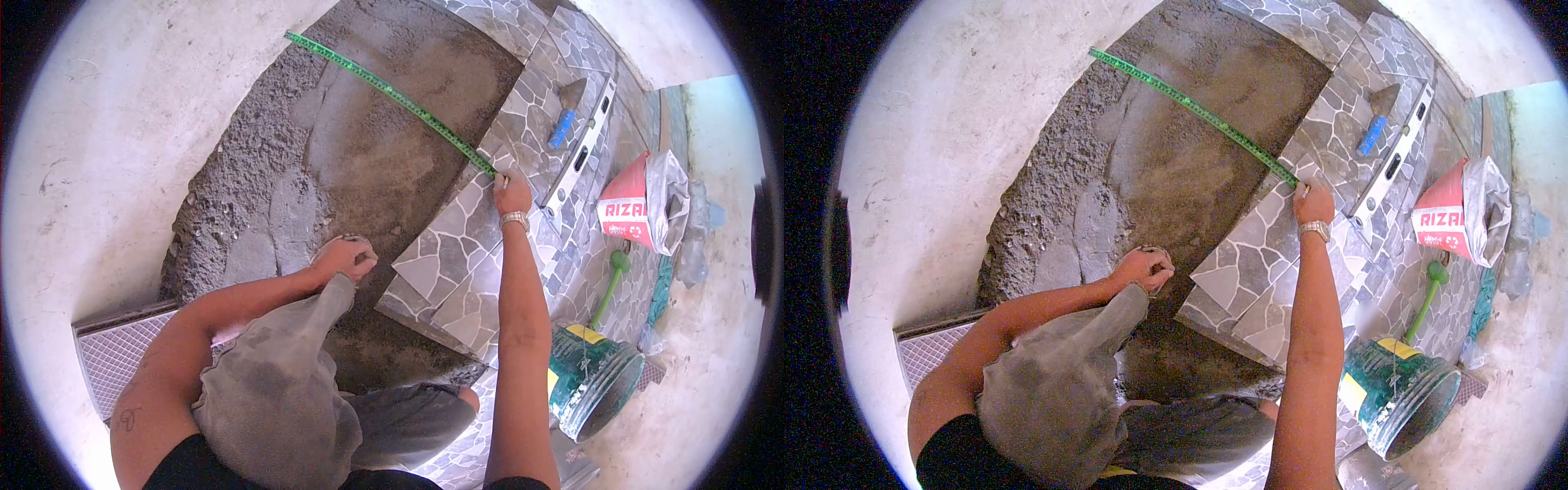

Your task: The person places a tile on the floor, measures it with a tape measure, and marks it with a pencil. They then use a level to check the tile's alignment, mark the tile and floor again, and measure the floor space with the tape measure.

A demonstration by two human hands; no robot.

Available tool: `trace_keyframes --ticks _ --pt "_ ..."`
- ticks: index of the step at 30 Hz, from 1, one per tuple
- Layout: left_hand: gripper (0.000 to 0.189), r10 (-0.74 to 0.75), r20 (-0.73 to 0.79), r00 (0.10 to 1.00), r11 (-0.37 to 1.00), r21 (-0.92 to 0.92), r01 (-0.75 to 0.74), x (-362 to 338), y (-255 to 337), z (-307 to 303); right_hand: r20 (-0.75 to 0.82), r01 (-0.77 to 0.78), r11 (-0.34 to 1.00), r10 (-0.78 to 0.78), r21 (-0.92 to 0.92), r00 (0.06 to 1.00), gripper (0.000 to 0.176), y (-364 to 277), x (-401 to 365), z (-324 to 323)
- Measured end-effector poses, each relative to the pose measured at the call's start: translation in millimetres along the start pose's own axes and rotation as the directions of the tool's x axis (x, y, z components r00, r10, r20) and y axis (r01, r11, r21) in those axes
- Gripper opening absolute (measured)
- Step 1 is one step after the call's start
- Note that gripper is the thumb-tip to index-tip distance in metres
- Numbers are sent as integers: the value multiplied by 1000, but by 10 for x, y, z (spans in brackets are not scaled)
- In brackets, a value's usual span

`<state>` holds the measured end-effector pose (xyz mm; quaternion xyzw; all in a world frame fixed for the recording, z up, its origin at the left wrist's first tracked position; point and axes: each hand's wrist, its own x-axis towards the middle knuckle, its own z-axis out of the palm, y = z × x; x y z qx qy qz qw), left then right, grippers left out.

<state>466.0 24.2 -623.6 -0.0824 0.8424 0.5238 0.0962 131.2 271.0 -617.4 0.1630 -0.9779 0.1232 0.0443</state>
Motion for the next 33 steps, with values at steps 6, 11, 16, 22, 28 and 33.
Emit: trace_keyframes --ticks 6,11,16,22,28,33 --pt "21 43 -9 999 999 24 -43 6 -62 16 23 -3 1000 3 -12 1000 23 8 6 8" --pt "23 1 16 1000 1000 22 -1 1 -25 -1 -3 31 1000 -31 6 1000 21 26 0 23" --pt "23 -35 31 999 999 -7 35 -6 18 -29 -7 31 999 -31 18 999 22 3 -3 6" --pt "22 -1 10 1000 1000 -11 2 -3 -23 2 -3 23 1000 -23 12 1000 23 3 4 9" --pt "20 8 10 1000 1000 8 -8 12 -43 12 2 42 999 -42 26 999 25 -16 -3 2" --pt "23 47 -16 999 999 -6 -48 7 -95 42 5 24 998 -24 50 1000 26 14 -29 33"
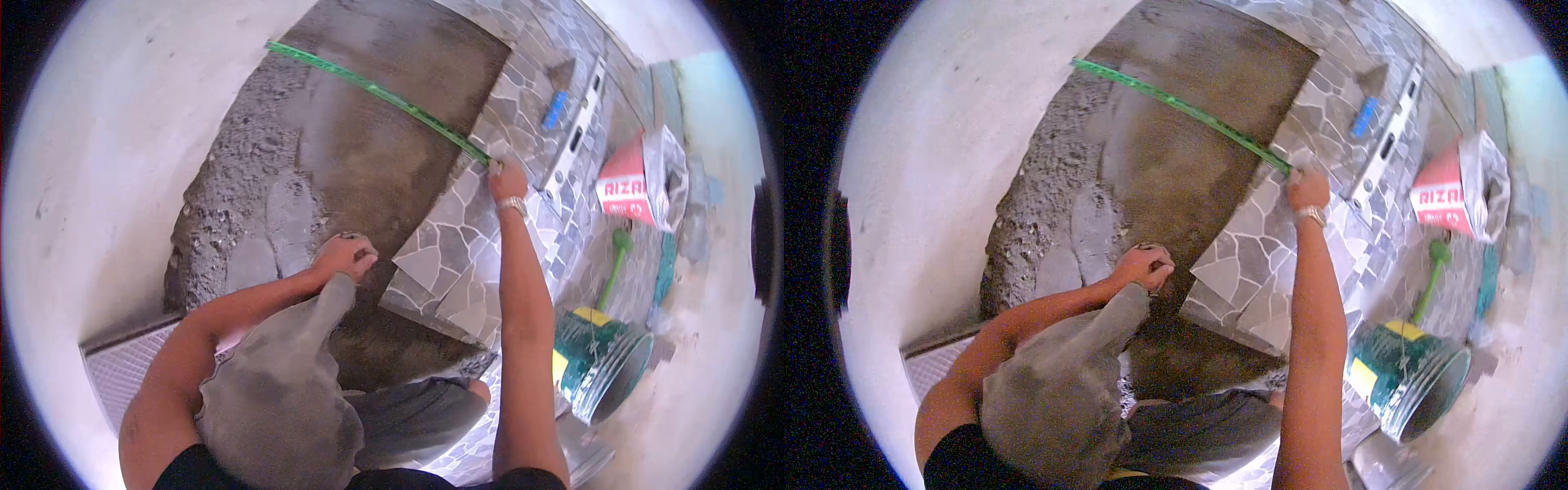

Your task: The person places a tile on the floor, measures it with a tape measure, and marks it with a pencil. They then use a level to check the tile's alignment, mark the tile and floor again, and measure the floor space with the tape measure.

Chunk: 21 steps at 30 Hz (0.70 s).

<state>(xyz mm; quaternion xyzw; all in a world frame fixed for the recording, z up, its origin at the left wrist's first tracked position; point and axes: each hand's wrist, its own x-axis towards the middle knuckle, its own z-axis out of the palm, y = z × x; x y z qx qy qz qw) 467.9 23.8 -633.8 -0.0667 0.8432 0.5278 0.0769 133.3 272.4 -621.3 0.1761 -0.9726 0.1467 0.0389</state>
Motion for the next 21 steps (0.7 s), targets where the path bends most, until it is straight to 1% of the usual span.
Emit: trace_keyframes --ticks 1,4,5,8,9,11,13,14,17,20,21 --pt "23 6 -9 1000 1000 -16 -6 10 -12 28 1 6 1000 -6 -28 1000 26 2 -10 -1" --pt "18 -67 16 998 997 34 67 34 27 23 25 -13 998 15 -64 1000 25 -23 -23 -26" --pt "18 -141 40 989 990 35 139 23 74 5 38 -23 998 25 -61 999 25 -44 -28 -33" --pt "19 -110 74 991 994 -21 111 38 60 -14 91 -98 995 99 -21 991 22 -131 -19 -121" --pt "20 -92 57 994 996 -2 92 41 39 -3 74 -62 997 65 -39 995 20 -109 -18 -101" --pt "21 -52 25 998 998 33 52 50 40 16 55 -82 995 85 -57 995 19 -78 -27 -60" --pt "21 -78 31 997 995 62 75 38 108 -18 33 -102 994 104 -49 994 20 -74 -26 -33" --pt "22 -92 34 995 993 76 89 32 159 -33 49 -112 993 114 -48 992 20 -74 -26 -35" --pt "22 -69 -17 997 996 52 70 19 84 27 81 -129 990 133 -51 988 21 -86 -20 -77" --pt "22 -114 -11 993 990 -91 112 21 -23 75 61 -130 989 135 -70 989 22 -72 -30 -15" --pt "21 -113 -11 994 989 -99 111 10 -52 85 43 -124 990 127 -74 991 22 -55 -28 15"
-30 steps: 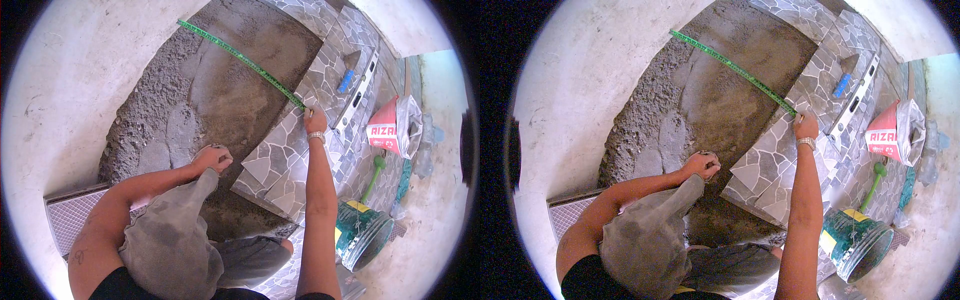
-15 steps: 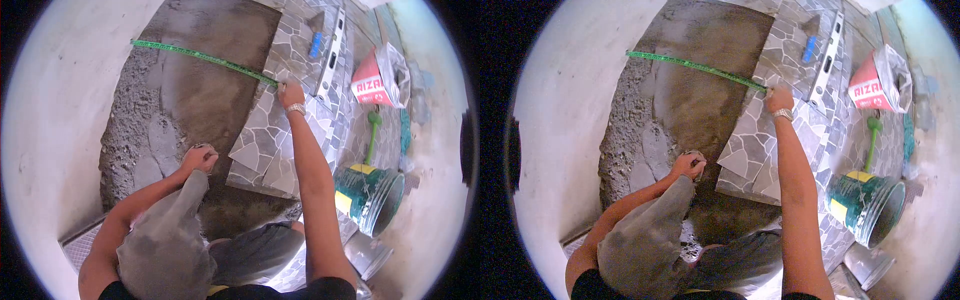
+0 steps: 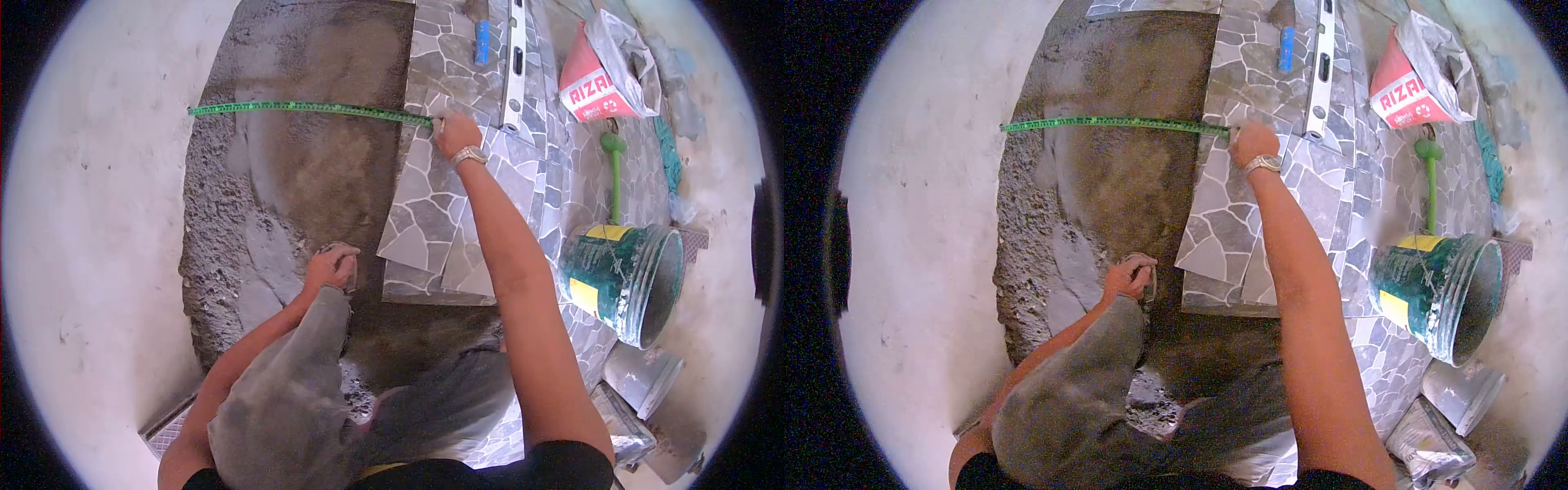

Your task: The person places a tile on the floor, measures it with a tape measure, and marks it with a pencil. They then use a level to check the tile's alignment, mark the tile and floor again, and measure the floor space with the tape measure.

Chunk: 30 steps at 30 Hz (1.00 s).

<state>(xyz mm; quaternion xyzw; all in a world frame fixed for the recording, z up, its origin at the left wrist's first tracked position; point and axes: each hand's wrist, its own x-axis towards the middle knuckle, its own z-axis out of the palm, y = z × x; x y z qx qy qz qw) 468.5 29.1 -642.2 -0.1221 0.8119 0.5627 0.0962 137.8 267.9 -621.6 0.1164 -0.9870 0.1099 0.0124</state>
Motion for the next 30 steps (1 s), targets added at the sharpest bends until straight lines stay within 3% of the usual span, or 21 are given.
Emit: trace_keyframes --ticks 2,5,11,14,17,20,23,26,30 --pt "21 3 -2 1000 1000 -18 -3 0 3 12 -13 11 1000 -11 -3 1000 22 -1 -11 -3" --pt "22 142 -20 990 988 71 -140 21 -2 -12 2 14 1000 -14 -1 1000 22 -8 -16 -34" --pt "22 70 31 997 987 140 -74 -9 180 -86 10 7 1000 -6 -28 1000 22 -38 -26 -71" --pt "19 163 -4 987 980 113 -162 16 91 -40 -14 30 999 -30 -20 999 22 10 -26 -18" --pt "20 26 56 998 989 146 -34 -4 126 -61 -25 31 1000 -31 -1 999 21 9 -6 7" --pt "29 -3 45 999 979 203 -6 -17 267 -87 -24 32 999 -32 22 999 21 7 -10 -12" --pt "34 80 -18 997 974 212 -75 -4 133 -44 -27 36 999 -36 4 999 20 1 -19 -19" --pt "30 -1 8 1000 947 321 -2 8 46 -53 -48 40 999 -40 -4 998 19 -4 -30 -22" --pt "20 83 -50 995 975 212 -70 3 -5 4 -54 52 998 -50 37 997 19 11 -27 -14"
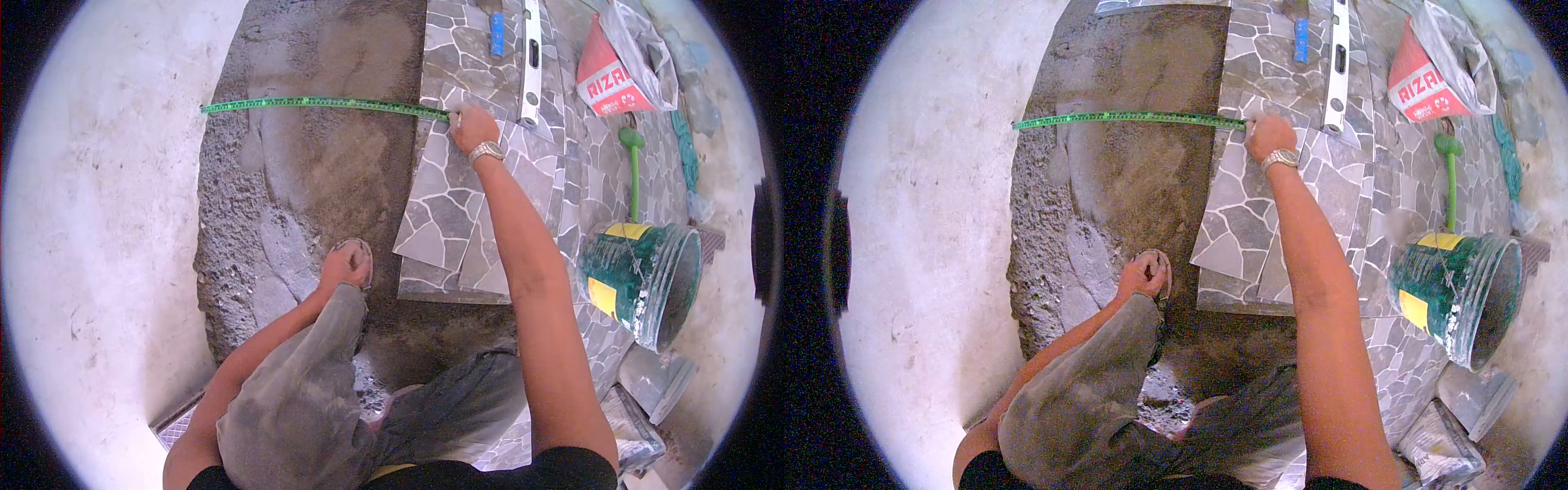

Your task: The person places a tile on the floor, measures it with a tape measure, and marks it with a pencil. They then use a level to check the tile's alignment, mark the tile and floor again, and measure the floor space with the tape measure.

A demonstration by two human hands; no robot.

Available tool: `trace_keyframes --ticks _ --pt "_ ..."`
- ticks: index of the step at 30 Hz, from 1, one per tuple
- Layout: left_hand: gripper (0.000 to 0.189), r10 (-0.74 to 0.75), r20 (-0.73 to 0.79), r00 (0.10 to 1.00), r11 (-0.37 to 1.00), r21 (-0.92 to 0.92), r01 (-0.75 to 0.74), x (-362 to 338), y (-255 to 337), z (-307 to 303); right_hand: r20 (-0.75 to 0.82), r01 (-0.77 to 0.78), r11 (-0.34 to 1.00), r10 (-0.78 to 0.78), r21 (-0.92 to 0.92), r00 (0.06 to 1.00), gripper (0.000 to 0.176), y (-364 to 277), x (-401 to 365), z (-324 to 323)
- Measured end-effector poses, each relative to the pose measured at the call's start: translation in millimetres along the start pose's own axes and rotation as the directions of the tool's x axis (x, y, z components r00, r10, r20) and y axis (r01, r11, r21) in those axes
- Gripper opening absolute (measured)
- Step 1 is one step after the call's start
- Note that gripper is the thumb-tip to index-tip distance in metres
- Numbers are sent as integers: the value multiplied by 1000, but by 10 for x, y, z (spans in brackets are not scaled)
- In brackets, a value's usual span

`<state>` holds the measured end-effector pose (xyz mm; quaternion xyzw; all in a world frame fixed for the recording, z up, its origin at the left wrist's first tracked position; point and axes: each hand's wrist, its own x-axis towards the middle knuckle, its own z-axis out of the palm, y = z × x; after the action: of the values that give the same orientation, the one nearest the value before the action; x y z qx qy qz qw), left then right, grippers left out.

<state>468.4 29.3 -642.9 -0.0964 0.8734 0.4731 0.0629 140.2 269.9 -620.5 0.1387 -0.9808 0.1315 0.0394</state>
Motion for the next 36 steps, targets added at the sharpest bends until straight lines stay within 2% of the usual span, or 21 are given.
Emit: trace_keyframes --ticks 2,5,8,11,14,17,20,23,26,29,32,35,36 --pt "15 33 -49 998 990 -139 -40 8 -1 34 -3 -3 1000 3 10 1000 19 -4 -16 -12" --pt "8 34 0 999 993 -110 -34 -12 108 -34 -3 -19 1000 19 6 1000 20 -26 -19 -27" --pt "6 161 132 978 958 -259 -123 43 -5 -45 5 -21 1000 21 5 1000 20 -41 -16 -50" --pt "13 188 81 979 963 -210 -168 17 -6 -23 8 -31 999 31 5 999 20 -35 -20 -41" --pt "15 105 93 990 967 -243 -79 7 11 -1 22 -44 999 43 12 999 19 -22 1 -15" --pt "15 120 54 991 969 -222 -105 9 30 -5 41 -49 999 49 8 998 19 -7 10 0" --pt "17 66 98 993 983 -179 -48 -4 52 -48 36 -46 999 46 14 998 20 9 13 16" --pt "18 79 93 992 982 -178 -62 7 68 -55 28 -43 999 42 27 999 21 14 17 21" --pt "16 -44 144 989 979 -193 72 -14 109 -79 20 -35 999 35 27 999 21 13 3 14" --pt "15 1 84 996 981 -192 15 1 115 -50 22 -37 999 37 24 999 21 -5 1 5" --pt "16 35 96 995 991 -134 -22 16 158 -83 27 -37 999 36 31 999 21 -10 -4 -18" --pt "21 -143 168 975 989 -8 146 33 210 -139 35 -16 999 14 52 999 22 6 0 -42" --pt "21 -204 176 963 958 -166 234 54 225 -173 37 -2 998 -1 67 999 22 23 0 -53"
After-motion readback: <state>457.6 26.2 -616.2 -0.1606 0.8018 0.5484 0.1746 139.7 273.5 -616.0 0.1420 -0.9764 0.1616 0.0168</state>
